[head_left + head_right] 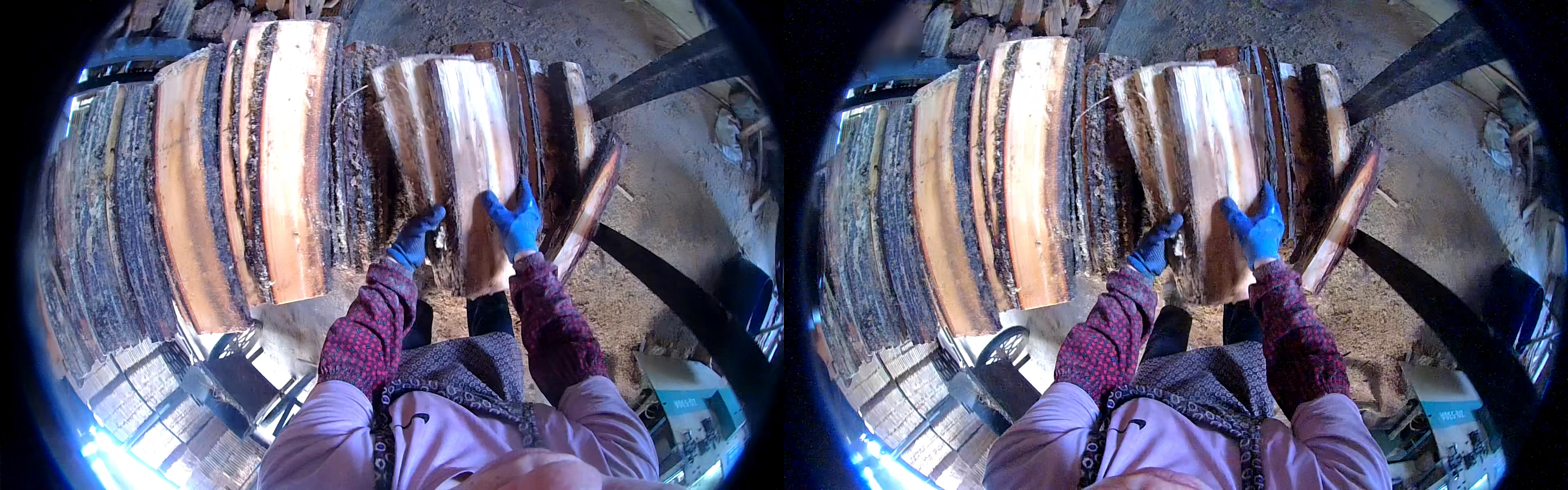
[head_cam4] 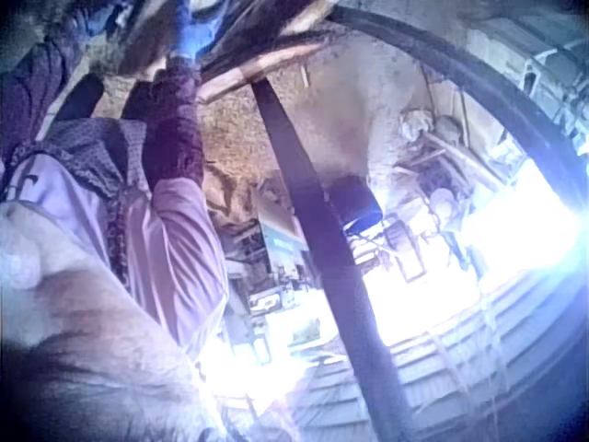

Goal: The person picks up pieces of wood from a pile on the floor and stacks them onto a large, organized pile of firewood. The person wears blue gloves and handles the wood by hand, moving from the floor to the stack repeatedly.

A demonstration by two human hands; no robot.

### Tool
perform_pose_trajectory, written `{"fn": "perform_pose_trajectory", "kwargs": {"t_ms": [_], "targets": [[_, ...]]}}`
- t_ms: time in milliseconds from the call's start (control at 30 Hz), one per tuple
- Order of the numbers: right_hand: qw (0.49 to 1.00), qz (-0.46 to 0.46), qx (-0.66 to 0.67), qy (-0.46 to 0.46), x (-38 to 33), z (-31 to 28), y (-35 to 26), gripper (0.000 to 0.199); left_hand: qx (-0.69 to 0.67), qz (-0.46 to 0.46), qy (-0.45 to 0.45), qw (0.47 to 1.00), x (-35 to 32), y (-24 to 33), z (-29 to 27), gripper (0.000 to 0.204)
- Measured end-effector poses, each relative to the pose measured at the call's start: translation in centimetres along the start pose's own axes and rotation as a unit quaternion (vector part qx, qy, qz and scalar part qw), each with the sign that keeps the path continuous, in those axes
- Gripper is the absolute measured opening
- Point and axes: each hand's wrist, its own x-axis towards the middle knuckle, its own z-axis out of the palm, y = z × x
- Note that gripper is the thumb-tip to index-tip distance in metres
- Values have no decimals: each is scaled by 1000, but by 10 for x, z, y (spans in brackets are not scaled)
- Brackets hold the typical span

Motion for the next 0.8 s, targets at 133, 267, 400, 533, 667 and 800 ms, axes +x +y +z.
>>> {"fn": "perform_pose_trajectory", "kwargs": {"t_ms": [133,267,400,533,667,800], "targets": [[984,94,134,-65,-104,-9,-21,75,-63,-47,-115,990,-89,-28,-63,55],[914,261,180,-254,-201,0,13,50,-148,-214,-197,945,-197,-96,-164,63],[956,193,129,-178,-299,38,34,49,208,-191,-294,913,-271,-54,-135,48],[975,149,166,-10,-390,3,-64,60,321,-138,-374,859,-318,-41,-123,48],[954,28,167,248,-525,-93,-99,62,445,9,-530,722,-389,-47,-29,54],[871,-38,87,482,-671,-161,-124,55,441,-9,-656,613,-454,-104,65,61]]}}
